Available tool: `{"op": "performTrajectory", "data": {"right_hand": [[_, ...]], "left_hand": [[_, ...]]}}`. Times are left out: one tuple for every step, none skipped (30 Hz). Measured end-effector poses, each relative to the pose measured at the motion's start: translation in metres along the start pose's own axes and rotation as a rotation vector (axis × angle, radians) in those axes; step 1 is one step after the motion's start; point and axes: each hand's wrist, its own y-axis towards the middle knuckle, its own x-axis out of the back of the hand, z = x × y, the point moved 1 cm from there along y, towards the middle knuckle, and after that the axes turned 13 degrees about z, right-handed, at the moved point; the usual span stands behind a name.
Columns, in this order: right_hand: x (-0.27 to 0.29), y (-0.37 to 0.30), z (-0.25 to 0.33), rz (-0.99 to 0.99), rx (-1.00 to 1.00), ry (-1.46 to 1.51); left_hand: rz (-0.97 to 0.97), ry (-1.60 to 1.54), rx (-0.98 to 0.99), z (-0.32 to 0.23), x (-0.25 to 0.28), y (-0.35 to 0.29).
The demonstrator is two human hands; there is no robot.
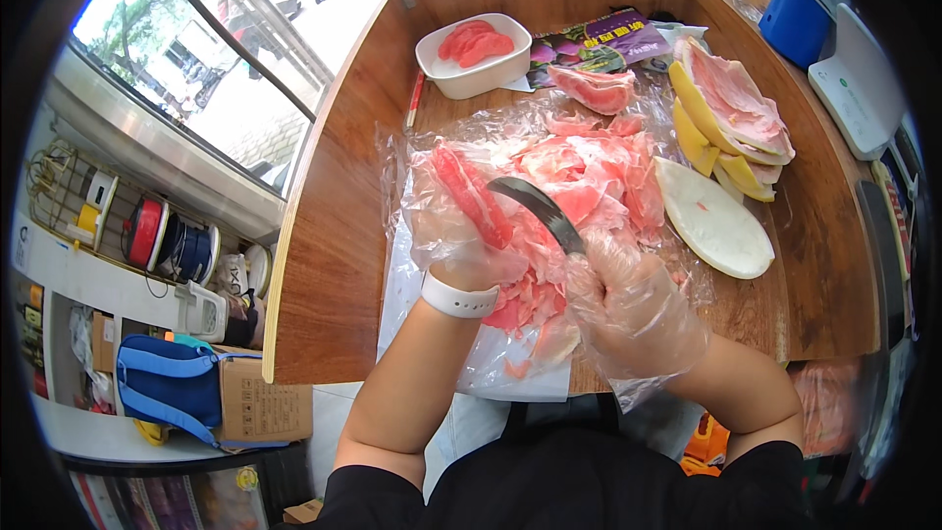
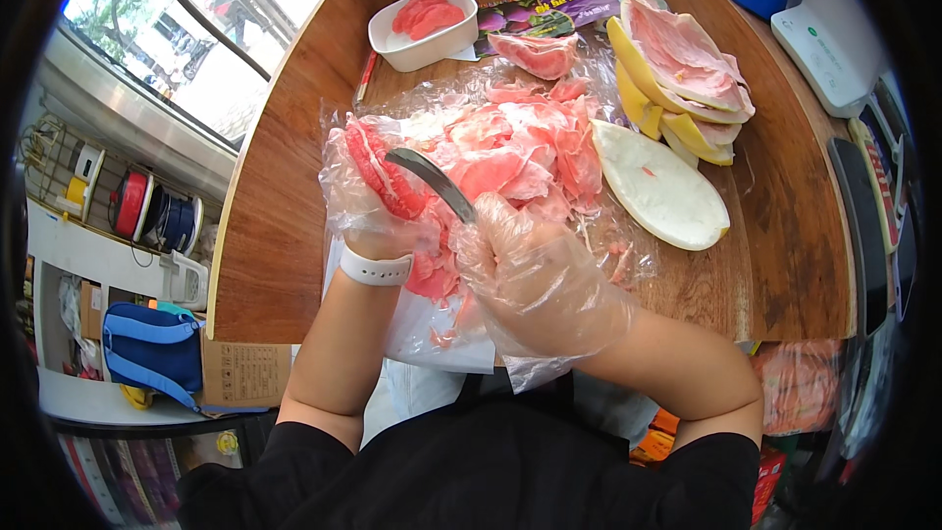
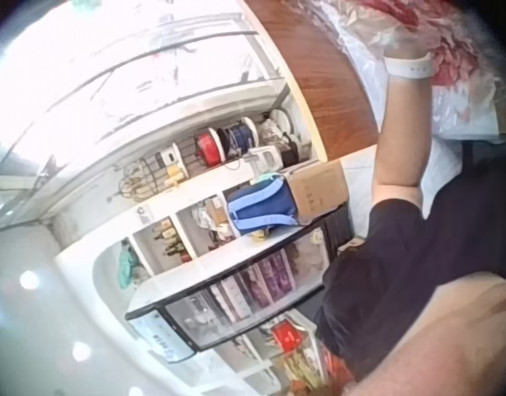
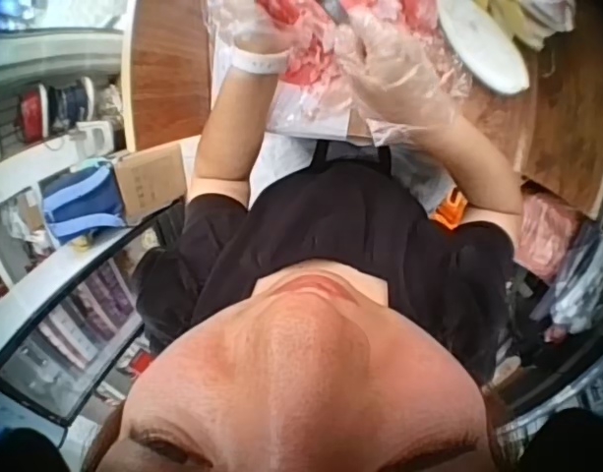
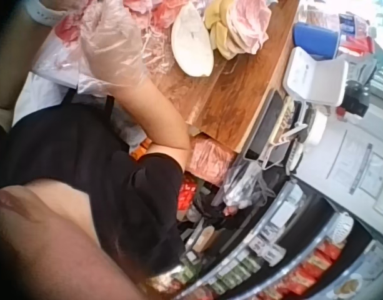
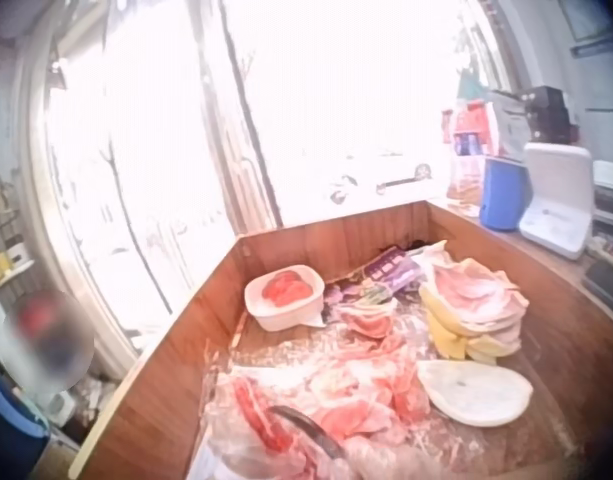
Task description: The person peels a pink-fleshed fruit segment using a small knife, removing the outer rind and separating the flesh. They place the peeled pieces into a white container on the counter.
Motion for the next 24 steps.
{"op": "performTrajectory", "data": {"right_hand": [[-0.002, -0.001, -0.002, -0.025, 0.053, -0.044], [-0.006, -0.001, -0.004, -0.05, 0.053, -0.052], [-0.007, -0.001, -0.005, -0.052, 0.051, -0.06], [-0.007, -0.001, -0.005, -0.057, 0.057, -0.068], [-0.005, -0.001, -0.003, -0.04, 0.061, -0.077], [-0.005, 0.0, -0.003, -0.043, 0.068, -0.086], [-0.005, 0.001, -0.003, -0.047, 0.075, -0.095], [-0.006, 0.002, -0.003, -0.074, 0.09, -0.104], [-0.006, 0.001, -0.004, -0.07, 0.079, -0.093], [-0.006, 0.001, -0.004, -0.067, 0.072, -0.079], [-0.005, 0.001, -0.003, -0.031, 0.046, -0.043], [-0.005, 0.001, -0.003, -0.028, 0.042, -0.029], [-0.005, 0.001, -0.003, -0.025, 0.039, -0.016], [-0.007, 0.002, -0.004, -0.054, 0.056, -0.025], [-0.007, 0.003, -0.004, -0.062, 0.07, -0.034], [-0.007, 0.004, -0.004, -0.071, 0.084, -0.042], [-0.005, 0.005, -0.003, -0.061, 0.094, -0.049], [-0.006, 0.005, -0.003, -0.051, 0.084, -0.036], [-0.006, 0.005, -0.003, -0.04, 0.073, -0.023], [-0.009, 0.005, -0.002, -0.029, 0.043, 0.009], [-0.011, 0.005, -0.002, -0.018, 0.011, 0.038], [-0.012, 0.003, -0.002, -0.021, 0.059, 0.015], [-0.012, 0.001, -0.002, -0.024, 0.107, -0.008], [-0.014, 0.001, -0.004, -0.045, 0.137, -0.058]], "left_hand": [[0.016, -0.02, 0.005, -0.002, -0.002, 0.0], [0.033, -0.041, 0.01, -0.005, -0.005, 0.0], [0.002, -0.25, 0.089, -0.02, -0.011, 0.006], [-0.036, -0.303, 0.122, -0.023, -0.013, 0.007], [-0.077, -0.357, 0.154, -0.025, -0.016, 0.008], [-0.121, -0.267, 0.146, -0.02, -0.018, 0.007], [-0.121, -0.247, 0.119, -0.016, -0.017, 0.005], [-0.122, -0.227, 0.093, -0.014, -0.016, 0.003], [-0.075, -0.283, 0.048, -0.019, -0.015, 0.006], [-0.06, -0.383, 0.044, -0.028, -0.015, 0.009], [-0.046, -0.483, 0.042, -0.038, -0.015, 0.012], [-0.062, -0.629, 0.081, -0.053, -0.016, 0.017], [-0.063, -0.657, 0.104, -0.053, -0.017, 0.017], [-0.065, -0.684, 0.127, -0.054, -0.017, 0.017], [-0.054, -0.593, 0.133, -0.046, -0.016, 0.015], [-0.058, -0.585, 0.151, -0.041, -0.016, 0.012], [-0.062, -0.578, 0.169, -0.037, -0.016, 0.01], [-0.081, -0.652, 0.199, -0.037, -0.017, 0.01], [-0.1, -0.724, 0.214, -0.035, -0.018, 0.009], [-0.121, -0.796, 0.228, -0.033, -0.018, 0.008], [-0.141, -0.867, 0.224, -0.026, -0.019, 0.005], [-0.161, -0.937, 0.219, -0.02, -0.02, 0.003], [-0.121, -0.507, 0.125, -0.017, -0.017, 0.001], [-0.076, -0.079, 0.029, -0.016, -0.012, 0.002]]}}
